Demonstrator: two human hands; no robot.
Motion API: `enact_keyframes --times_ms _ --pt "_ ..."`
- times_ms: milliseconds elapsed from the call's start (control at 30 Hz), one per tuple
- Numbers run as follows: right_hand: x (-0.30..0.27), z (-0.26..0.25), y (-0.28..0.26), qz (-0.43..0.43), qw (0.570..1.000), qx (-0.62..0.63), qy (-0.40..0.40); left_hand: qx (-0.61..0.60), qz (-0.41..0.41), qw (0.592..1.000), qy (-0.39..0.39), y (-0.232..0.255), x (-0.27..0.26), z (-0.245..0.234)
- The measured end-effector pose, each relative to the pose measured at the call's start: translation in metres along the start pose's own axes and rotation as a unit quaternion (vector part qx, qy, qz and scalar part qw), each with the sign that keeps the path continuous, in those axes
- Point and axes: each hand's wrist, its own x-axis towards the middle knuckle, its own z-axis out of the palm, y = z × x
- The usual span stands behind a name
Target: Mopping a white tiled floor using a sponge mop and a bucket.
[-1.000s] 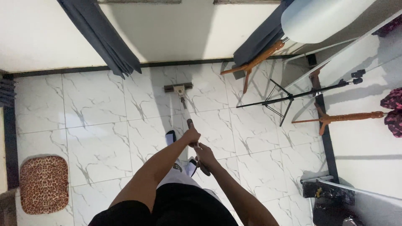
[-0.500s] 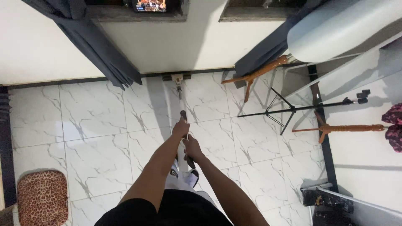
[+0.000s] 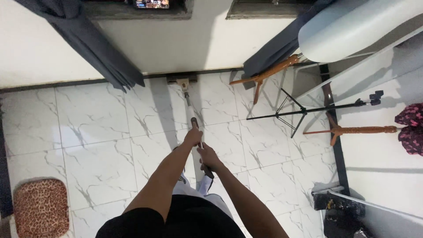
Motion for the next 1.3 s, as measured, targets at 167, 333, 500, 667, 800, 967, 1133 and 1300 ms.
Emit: enact_keyframes --times_ms 167,333,500,667,800,967,1133,1300 --pt "-0.025 -0.016 0.040 -0.037 0.998 -0.046 0.001 0.012 -0.009 1.000 0.024 -0.023 -0.001 0.054" --pt "-0.058 -0.035 0.092 -0.036 0.999 -0.001 -0.018 0.047 -0.007 0.999 -0.021 -0.003 -0.072 0.082" --pt "-0.079 -0.056 0.164 -0.089 0.995 0.008 -0.032 0.344 0.167 0.923 -0.045 -0.049 -0.069 0.160" --pt "-0.136 -0.077 0.168 -0.005 0.999 0.025 -0.042 0.314 0.172 0.928 -0.098 -0.065 -0.083 0.206" --pt "-0.142 -0.088 0.198 -0.016 0.999 0.012 -0.032 0.407 0.246 0.870 -0.133 -0.048 -0.105 0.217" --pt "-0.149 -0.096 0.203 -0.024 0.999 0.024 -0.041 -0.004 -0.063 0.984 -0.165 -0.018 -0.126 0.211" --pt "-0.115 -0.075 0.202 -0.086 0.996 0.018 -0.024 0.329 0.064 0.931 -0.144 -0.028 -0.093 0.192" --pt "-0.060 -0.038 0.196 -0.115 0.992 -0.047 0.025 0.547 0.147 0.815 -0.123 -0.065 -0.047 0.166"
